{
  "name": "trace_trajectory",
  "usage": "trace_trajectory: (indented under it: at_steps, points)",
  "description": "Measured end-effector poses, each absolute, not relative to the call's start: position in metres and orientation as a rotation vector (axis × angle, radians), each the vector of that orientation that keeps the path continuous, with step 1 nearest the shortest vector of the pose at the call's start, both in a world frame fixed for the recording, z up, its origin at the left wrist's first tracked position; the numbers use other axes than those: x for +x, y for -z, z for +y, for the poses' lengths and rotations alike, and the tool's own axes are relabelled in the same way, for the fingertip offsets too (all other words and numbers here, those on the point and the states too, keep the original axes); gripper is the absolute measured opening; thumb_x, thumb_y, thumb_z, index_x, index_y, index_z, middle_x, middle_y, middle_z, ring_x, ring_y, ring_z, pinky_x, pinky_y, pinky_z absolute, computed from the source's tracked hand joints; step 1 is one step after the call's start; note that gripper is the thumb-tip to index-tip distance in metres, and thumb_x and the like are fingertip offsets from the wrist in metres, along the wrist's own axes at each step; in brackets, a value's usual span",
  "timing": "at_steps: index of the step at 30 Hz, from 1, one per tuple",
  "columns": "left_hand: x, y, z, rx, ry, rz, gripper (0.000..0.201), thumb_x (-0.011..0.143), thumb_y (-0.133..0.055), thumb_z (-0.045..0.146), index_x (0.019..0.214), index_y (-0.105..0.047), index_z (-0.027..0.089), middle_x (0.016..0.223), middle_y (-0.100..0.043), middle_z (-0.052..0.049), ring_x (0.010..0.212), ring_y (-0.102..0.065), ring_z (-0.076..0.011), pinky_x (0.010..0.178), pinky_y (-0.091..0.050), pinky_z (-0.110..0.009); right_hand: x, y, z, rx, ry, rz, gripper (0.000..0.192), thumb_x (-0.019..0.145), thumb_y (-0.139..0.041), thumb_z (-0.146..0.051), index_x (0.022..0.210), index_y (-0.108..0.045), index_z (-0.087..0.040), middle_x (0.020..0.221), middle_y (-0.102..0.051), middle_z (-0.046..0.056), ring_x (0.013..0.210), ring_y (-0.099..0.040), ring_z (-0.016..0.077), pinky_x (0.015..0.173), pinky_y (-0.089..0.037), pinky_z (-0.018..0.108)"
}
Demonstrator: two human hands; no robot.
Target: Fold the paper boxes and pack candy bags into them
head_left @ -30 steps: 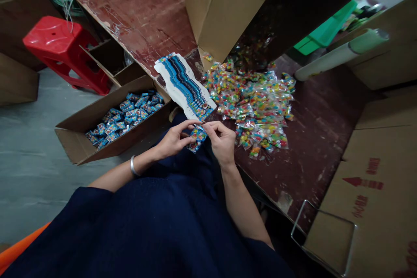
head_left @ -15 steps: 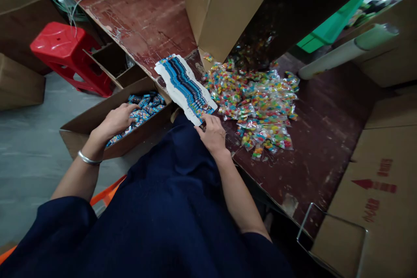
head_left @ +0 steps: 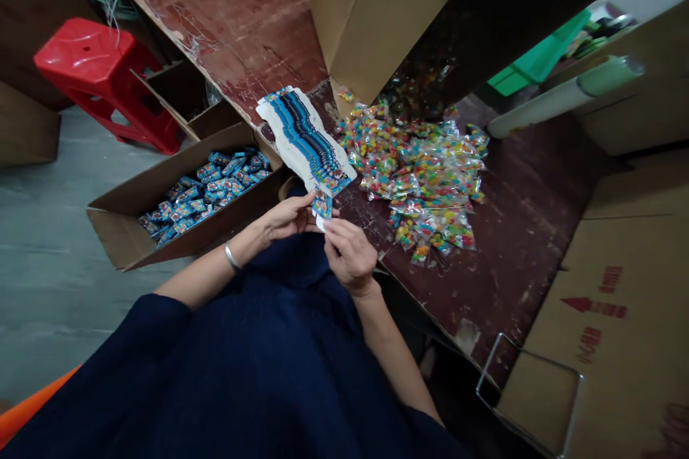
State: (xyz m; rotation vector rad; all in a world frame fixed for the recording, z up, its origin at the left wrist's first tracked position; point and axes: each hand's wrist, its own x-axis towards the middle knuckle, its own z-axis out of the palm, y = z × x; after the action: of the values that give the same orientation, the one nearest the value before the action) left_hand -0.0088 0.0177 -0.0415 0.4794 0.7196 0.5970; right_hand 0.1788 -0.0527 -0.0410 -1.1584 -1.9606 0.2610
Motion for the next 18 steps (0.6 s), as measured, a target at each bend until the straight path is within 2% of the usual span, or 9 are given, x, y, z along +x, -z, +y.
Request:
trace_trajectory:
  at_steps: [3, 5, 7, 9, 11, 14, 16, 18]
  points:
    - [-0.01, 0.04, 0.017, 0.481, -0.632, 0.658, 0.04, 0.089, -0.076, 0.049, 0.108, -0.074, 0.014, 0.117, -0.079, -0.017, 0.102, -0.078, -0.0256, 0.088, -0.062, -0.036, 0.176, 0.032, -0.064, -1.117, -0.399, -1.971, 0.017, 0.094, -0.068, -0.022, 0.107, -0.075, -0.032, 0.11, -0.082, 0.004, 0.107, -0.077, 0.0264, 0.096, -0.065, 0.047]
    - [-0.017, 0.037, 0.015, 0.537, -0.626, 0.598, 0.048, 0.079, -0.087, 0.044, 0.115, -0.074, 0.015, 0.119, -0.078, -0.017, 0.1, -0.078, -0.0256, 0.086, -0.062, -0.034, 0.177, 0.024, -0.064, -1.208, -0.526, -1.911, 0.034, 0.093, -0.073, -0.033, 0.127, -0.069, -0.03, 0.11, -0.08, 0.007, 0.099, -0.077, 0.0261, 0.088, -0.066, 0.044]
    - [-0.024, 0.033, 0.014, 0.608, -0.589, 0.552, 0.059, 0.071, -0.094, 0.042, 0.12, -0.074, 0.016, 0.119, -0.078, -0.017, 0.099, -0.078, -0.0252, 0.087, -0.061, -0.033, 0.179, 0.016, -0.058, -1.327, -0.661, -1.852, 0.057, 0.093, -0.073, -0.041, 0.145, -0.057, -0.027, 0.097, -0.077, 0.005, 0.081, -0.075, 0.0219, 0.075, -0.064, 0.037]
    - [-0.029, 0.029, 0.012, 0.68, -0.547, 0.548, 0.062, 0.068, -0.095, 0.042, 0.121, -0.075, 0.016, 0.12, -0.077, -0.017, 0.101, -0.077, -0.0245, 0.087, -0.06, -0.031, 0.182, 0.008, -0.049, -1.394, -0.775, -1.844, 0.061, 0.094, -0.071, -0.044, 0.149, -0.052, -0.026, 0.077, -0.07, -0.002, 0.064, -0.069, 0.0171, 0.065, -0.059, 0.031]
    - [-0.032, 0.024, 0.009, 0.746, -0.514, 0.558, 0.059, 0.067, -0.096, 0.042, 0.117, -0.077, 0.015, 0.119, -0.078, -0.015, 0.102, -0.075, -0.0231, 0.087, -0.058, -0.029, 0.184, 0.002, -0.041, -1.409, -0.854, -1.852, 0.049, 0.093, -0.072, -0.045, 0.136, -0.06, -0.025, 0.065, -0.063, -0.006, 0.056, -0.064, 0.0149, 0.062, -0.055, 0.028]
    - [-0.031, 0.021, 0.004, 0.828, -0.456, 0.542, 0.054, 0.067, -0.096, 0.04, 0.11, -0.079, 0.013, 0.11, -0.079, -0.012, 0.101, -0.073, -0.0214, 0.09, -0.055, -0.029, 0.188, -0.003, -0.034, -1.393, -0.968, -1.819, 0.027, 0.089, -0.076, -0.047, 0.098, -0.065, -0.025, 0.059, -0.061, -0.007, 0.051, -0.058, 0.013, 0.057, -0.048, 0.027]
    - [-0.028, 0.022, 0.001, 0.85, -0.453, 0.562, 0.049, 0.068, -0.095, 0.04, 0.104, -0.079, 0.011, 0.1, -0.079, -0.01, 0.091, -0.072, -0.0192, 0.086, -0.054, -0.028, 0.189, -0.003, -0.034, -1.392, -1.027, -1.777, 0.031, 0.086, -0.079, -0.048, 0.081, -0.059, -0.024, 0.058, -0.06, -0.006, 0.049, -0.055, 0.0118, 0.054, -0.046, 0.026]
    - [-0.023, 0.024, -0.001, 0.82, -0.508, 0.621, 0.048, 0.067, -0.096, 0.042, 0.099, -0.079, 0.01, 0.09, -0.077, -0.008, 0.078, -0.07, -0.0158, 0.077, -0.054, -0.026, 0.187, 0.0, -0.037, -1.407, -0.999, -1.642, 0.032, 0.085, -0.08, -0.048, 0.082, -0.06, -0.024, 0.062, -0.062, -0.005, 0.053, -0.057, 0.0122, 0.055, -0.047, 0.025]
